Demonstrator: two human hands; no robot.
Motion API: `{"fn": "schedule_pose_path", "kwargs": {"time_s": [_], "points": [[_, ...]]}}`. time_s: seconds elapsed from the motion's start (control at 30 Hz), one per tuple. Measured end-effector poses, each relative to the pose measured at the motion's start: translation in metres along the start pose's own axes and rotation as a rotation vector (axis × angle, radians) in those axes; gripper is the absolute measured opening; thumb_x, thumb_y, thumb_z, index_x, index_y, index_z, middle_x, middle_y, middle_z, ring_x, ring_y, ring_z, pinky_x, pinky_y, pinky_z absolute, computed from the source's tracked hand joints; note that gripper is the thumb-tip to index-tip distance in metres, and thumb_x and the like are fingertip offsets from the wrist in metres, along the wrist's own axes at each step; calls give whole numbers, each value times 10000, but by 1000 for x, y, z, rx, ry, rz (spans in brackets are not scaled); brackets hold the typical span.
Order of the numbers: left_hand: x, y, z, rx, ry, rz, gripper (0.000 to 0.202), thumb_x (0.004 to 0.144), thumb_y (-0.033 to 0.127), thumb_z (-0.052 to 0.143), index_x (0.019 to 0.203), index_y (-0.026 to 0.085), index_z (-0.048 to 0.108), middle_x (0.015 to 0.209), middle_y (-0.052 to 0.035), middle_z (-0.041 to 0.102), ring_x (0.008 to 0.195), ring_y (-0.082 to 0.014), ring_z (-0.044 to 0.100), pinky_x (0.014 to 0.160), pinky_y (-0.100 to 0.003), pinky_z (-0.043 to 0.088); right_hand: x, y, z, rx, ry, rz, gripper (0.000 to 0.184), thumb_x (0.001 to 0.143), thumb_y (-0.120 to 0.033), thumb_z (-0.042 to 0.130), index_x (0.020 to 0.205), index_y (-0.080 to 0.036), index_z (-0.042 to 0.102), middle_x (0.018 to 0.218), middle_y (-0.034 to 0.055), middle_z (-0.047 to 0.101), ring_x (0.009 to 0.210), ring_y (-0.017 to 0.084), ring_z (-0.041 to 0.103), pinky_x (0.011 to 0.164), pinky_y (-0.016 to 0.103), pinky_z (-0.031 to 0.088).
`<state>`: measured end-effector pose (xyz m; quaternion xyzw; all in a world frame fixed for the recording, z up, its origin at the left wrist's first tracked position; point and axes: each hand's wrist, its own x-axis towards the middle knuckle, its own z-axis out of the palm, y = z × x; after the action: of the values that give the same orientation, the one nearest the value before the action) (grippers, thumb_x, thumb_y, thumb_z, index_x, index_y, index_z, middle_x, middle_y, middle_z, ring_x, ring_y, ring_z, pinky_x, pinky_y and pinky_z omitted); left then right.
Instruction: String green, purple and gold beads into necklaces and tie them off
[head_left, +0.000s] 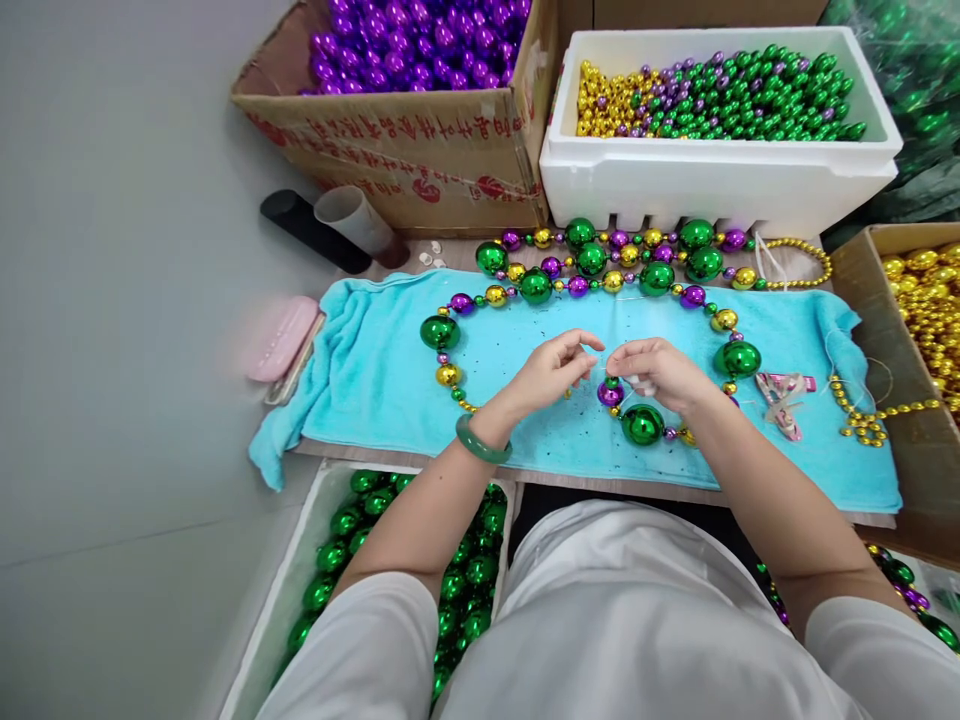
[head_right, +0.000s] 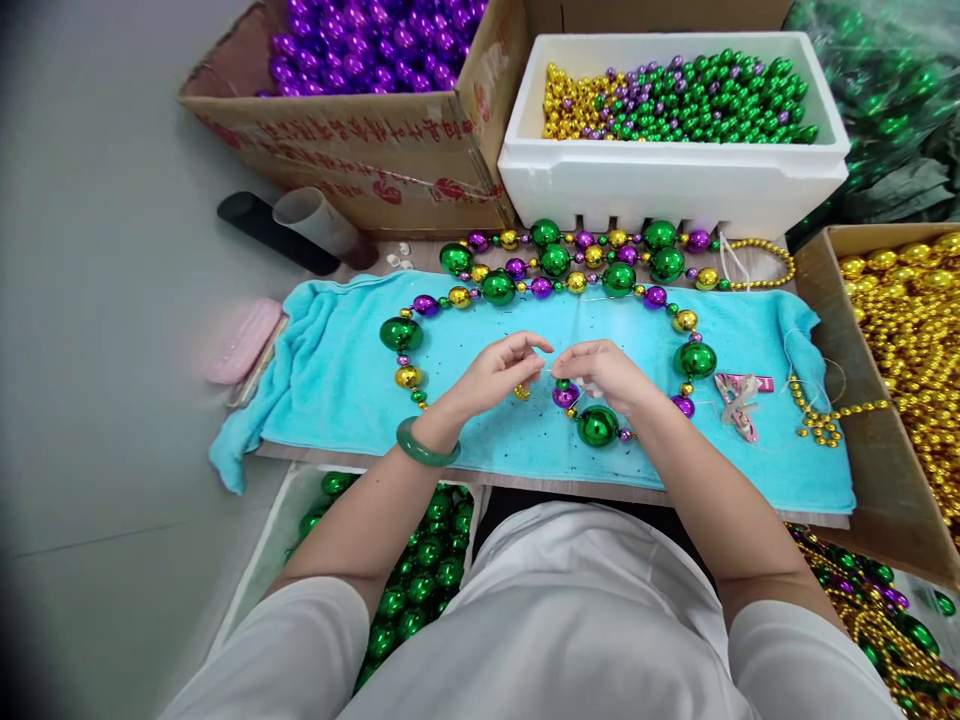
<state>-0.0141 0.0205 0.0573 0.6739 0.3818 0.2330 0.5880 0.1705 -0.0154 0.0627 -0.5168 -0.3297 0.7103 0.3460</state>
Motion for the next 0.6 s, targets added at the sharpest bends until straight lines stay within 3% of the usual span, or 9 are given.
{"fn": "schedule_pose_path", "kwargs": {"time_s": [0.17,0.33,0.5,0.6], "points": [[-5,-11,8,267,134,259,237,915,227,424,1078,178,588,707,18,580,622,-85,540,644,-220,431,7,7,-2,281,-145,101,170,556,-204,706,649,-130,585,400,-121,204,366,25,165,362,177,109],[-9,-18,18,212,182,345,257,911,277,464,1098,159,595,713,6,583,614,-97,519,610,-228,416,9,10,-2,407,-198,118,145,610,-190,656,656,-152,524,429,-125,142,376,33,133,346,161,112],[-7,-13,24,234,338,245,188,860,323,551,833,164,648,731,-11,605,640,-102,503,606,-229,404,7,11,3,265,-89,87,206,567,-257,692,649,-161,530,406,-125,205,382,31,119,372,192,93],[-6,-8,22,134,297,76,218,861,358,534,792,173,628,662,9,580,616,-99,516,578,-216,406,3,13,9,3,110,-87,267,572,-352,726,674,-153,580,440,-84,367,403,44,211,405,220,144]]}}
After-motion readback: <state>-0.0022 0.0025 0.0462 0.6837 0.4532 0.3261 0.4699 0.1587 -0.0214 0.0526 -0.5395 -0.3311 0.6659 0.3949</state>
